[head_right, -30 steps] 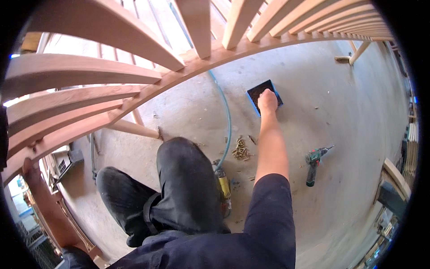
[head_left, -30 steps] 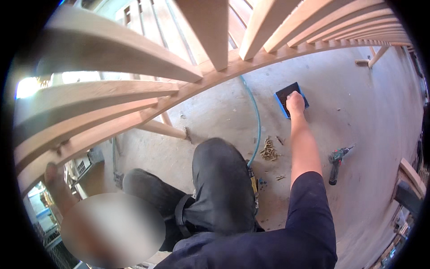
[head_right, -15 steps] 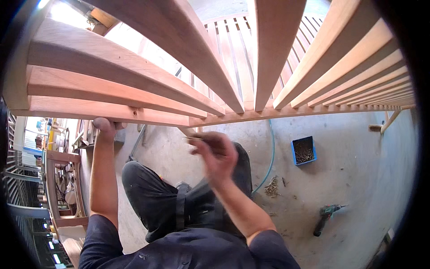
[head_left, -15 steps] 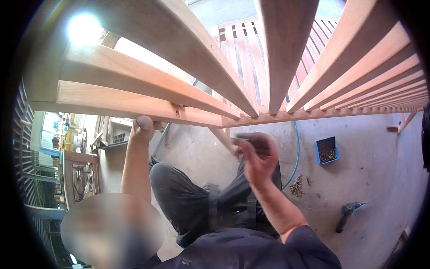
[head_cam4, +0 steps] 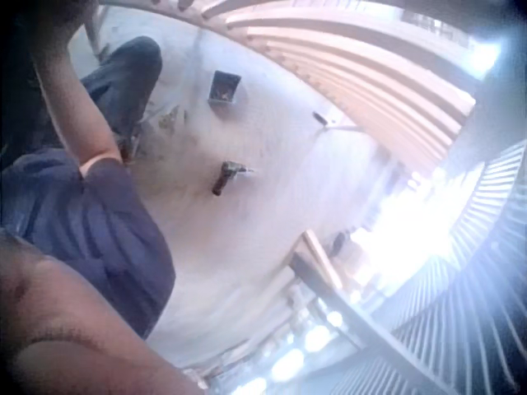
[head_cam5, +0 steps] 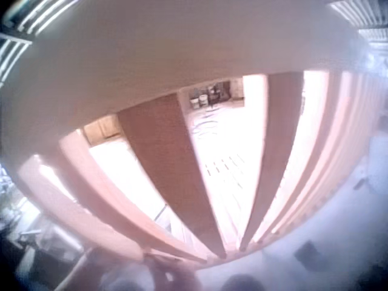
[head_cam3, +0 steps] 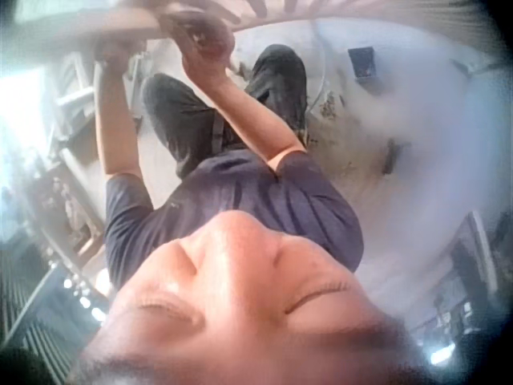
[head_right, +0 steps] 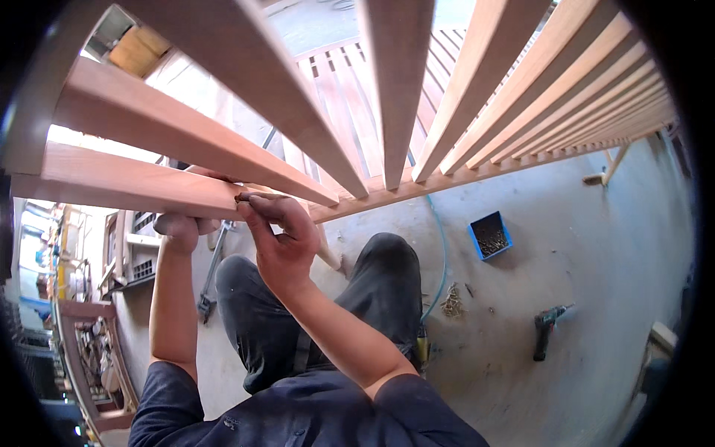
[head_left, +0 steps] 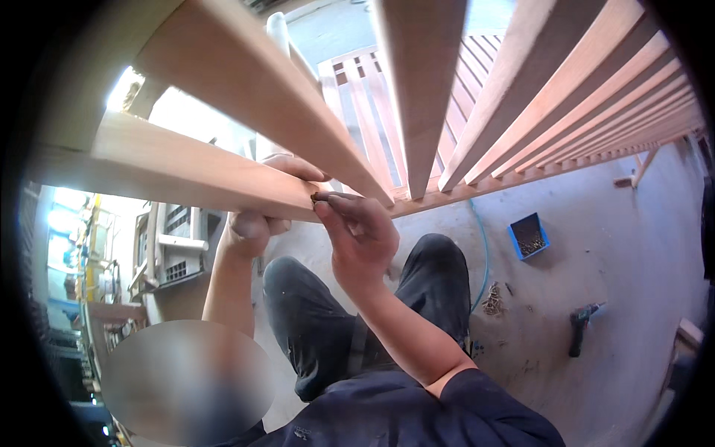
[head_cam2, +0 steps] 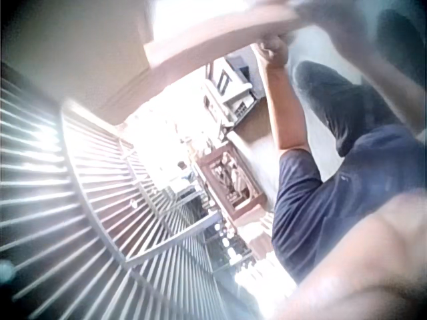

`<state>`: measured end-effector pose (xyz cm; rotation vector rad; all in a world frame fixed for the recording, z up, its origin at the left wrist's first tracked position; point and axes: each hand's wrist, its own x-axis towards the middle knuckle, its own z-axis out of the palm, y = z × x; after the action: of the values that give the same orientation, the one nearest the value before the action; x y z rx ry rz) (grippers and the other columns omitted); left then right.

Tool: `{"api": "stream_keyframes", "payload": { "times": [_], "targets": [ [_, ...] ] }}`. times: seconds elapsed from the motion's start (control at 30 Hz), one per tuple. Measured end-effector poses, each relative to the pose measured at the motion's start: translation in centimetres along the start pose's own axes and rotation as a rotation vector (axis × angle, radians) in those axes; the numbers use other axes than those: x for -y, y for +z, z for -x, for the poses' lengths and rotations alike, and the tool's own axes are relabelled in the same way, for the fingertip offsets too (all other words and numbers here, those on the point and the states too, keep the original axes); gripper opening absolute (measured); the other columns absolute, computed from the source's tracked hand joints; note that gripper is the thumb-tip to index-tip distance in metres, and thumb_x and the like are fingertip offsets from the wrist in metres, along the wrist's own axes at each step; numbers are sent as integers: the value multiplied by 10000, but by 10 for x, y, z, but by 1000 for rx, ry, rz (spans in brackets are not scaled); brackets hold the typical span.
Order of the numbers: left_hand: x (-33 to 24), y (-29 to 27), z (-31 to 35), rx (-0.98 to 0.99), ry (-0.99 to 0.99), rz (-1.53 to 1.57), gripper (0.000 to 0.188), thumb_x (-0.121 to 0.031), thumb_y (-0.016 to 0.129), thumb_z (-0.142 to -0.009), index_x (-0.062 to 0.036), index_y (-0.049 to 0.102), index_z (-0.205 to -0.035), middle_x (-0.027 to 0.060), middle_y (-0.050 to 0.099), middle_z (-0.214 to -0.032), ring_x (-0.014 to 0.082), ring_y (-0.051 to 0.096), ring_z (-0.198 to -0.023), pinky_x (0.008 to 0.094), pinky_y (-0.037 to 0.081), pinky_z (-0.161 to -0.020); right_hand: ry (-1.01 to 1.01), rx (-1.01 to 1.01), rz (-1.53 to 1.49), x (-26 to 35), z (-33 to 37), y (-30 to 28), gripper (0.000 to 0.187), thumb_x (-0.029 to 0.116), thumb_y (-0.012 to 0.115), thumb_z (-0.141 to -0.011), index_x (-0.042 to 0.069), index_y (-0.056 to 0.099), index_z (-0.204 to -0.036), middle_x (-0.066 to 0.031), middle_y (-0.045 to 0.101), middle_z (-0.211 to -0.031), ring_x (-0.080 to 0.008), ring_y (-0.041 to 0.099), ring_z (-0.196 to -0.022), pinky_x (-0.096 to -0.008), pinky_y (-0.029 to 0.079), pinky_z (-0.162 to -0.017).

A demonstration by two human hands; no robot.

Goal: The person assembles a wooden chair by attaching the backrest slats to the frame. They use a cordless drill to drive screws and a pneumatic nail gun to secure joints, working while sitting on the floor in a workshop.

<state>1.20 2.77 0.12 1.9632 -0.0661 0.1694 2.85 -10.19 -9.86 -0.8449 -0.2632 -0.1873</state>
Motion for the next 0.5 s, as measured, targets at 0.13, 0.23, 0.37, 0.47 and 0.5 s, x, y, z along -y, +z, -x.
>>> {"api": "stream_keyframes", "payload": {
  "times": [0.13,0.23,0.37,0.47,0.5],
  "targets": [
    [15,-18,-11,173,209,-2,1046,-921,407,-764,29,677,-1108,41,693,-824,175,656,-771,323,513,-723,-48,-14,91,-4,0,7,165,14,714,-909,-42,690,-1062,-110,737,-997,-129,681,-909,-244,534,-824],
    [22,-22,-18,182,400,-51,906,-842,366,-859,-19,708,-1021,83,718,-858,276,703,-841,366,531,-781,19,-25,129,2,-2,4,139,33,694,-930,-35,691,-1052,-107,738,-1001,-121,676,-876,-235,533,-781],
    [35,-29,-33,168,620,-131,763,-707,317,-962,-48,690,-873,145,666,-779,364,666,-784,396,513,-730,31,-81,148,3,0,8,153,77,673,-960,-30,683,-1069,-71,725,-984,-101,655,-854,-235,538,-767],
    [35,-46,-47,284,642,-59,685,-582,328,-1028,-24,659,-811,185,611,-718,403,622,-736,407,492,-684,17,-177,187,4,2,22,150,104,686,-957,-19,683,-1043,-59,722,-965,-109,666,-836,-251,556,-747],
    [34,-51,-51,342,613,-11,663,-549,339,-1041,-16,658,-810,189,604,-713,403,618,-732,403,489,-680,17,-202,175,3,4,25,148,107,689,-955,-15,684,-1037,-57,721,-960,-111,669,-833,-254,560,-743]
  ]
}}
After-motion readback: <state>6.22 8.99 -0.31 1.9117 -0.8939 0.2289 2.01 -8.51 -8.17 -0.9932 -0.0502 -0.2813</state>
